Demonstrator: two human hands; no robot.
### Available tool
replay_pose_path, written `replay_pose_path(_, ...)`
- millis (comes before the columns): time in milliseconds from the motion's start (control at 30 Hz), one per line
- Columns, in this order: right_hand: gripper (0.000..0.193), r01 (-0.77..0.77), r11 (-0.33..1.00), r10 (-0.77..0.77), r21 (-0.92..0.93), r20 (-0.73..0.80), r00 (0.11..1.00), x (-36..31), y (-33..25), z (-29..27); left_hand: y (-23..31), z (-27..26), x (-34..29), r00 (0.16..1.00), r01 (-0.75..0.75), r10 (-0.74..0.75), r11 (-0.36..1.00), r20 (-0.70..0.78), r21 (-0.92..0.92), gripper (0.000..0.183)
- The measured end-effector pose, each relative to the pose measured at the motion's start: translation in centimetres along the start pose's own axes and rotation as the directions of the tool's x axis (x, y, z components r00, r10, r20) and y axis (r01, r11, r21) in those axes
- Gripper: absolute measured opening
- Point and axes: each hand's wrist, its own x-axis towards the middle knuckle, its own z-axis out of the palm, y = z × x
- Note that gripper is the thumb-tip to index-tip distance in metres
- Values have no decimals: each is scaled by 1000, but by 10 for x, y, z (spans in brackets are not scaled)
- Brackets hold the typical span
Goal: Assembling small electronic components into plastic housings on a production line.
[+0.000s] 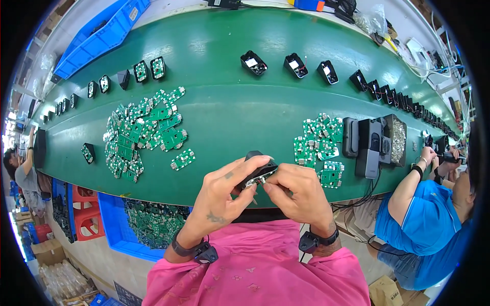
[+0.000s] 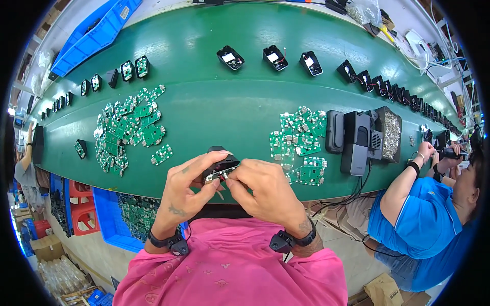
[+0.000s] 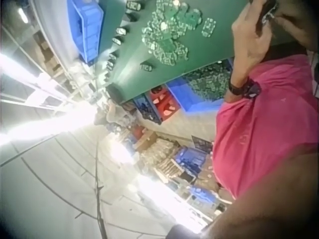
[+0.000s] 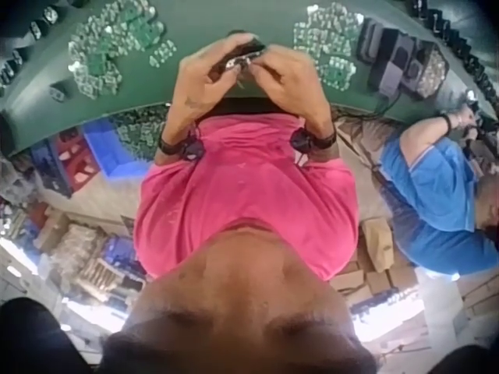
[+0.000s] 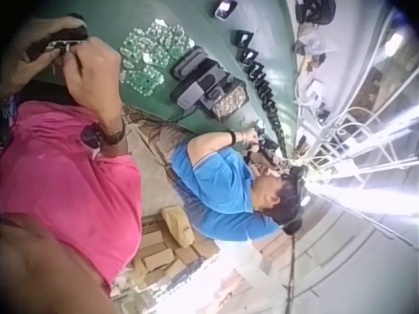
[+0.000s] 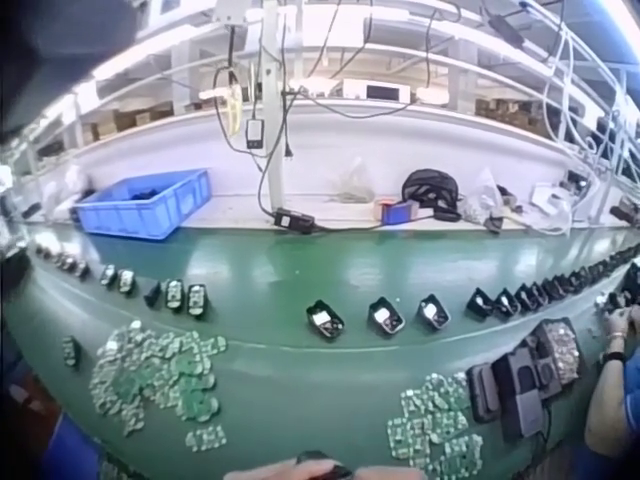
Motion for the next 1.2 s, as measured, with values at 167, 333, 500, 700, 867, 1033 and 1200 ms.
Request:
replay_pose_path(167, 8, 73, 994, -68, -79, 63, 996, 5, 3, -1, 0, 1, 1, 1000, -18, 19, 996, -8, 86, 59)
replay_pose_path(333, 6, 10, 994, -1, -105, 78, 997, 6, 1, 2, 0, 1, 2, 1000, -17, 19, 984, -10, 175, 58)
replay_pose_path(500, 4, -40, 984, 39, -172, -7, 999, 3, 9, 14, -14, 14, 5, 995, 31, -9, 973, -94, 229, 54)
replay_pose_path(700, 12, -260, 965, 235, -41, -304, 923, 4, 10, 31, -28, 13, 7, 956, 214, -263, 928, -131, -306, 52)
replay_pose_path(867, 16, -395, 901, 413, 180, -79, 907, 1, 25, 28, -37, 16, 6, 973, 138, -192, 930, -130, -340, 59)
replay_pose_path(1033, 15, -225, 920, 310, 321, -244, 919, -7, 23, 37, -30, 14, 9, 946, 240, -305, 889, -114, -389, 62)
replay_pose_path(1200, 15, -220, 778, 310, 588, -56, 949, -11, 33, 41, -42, 14, 6, 985, 75, -114, 958, -129, -275, 62)
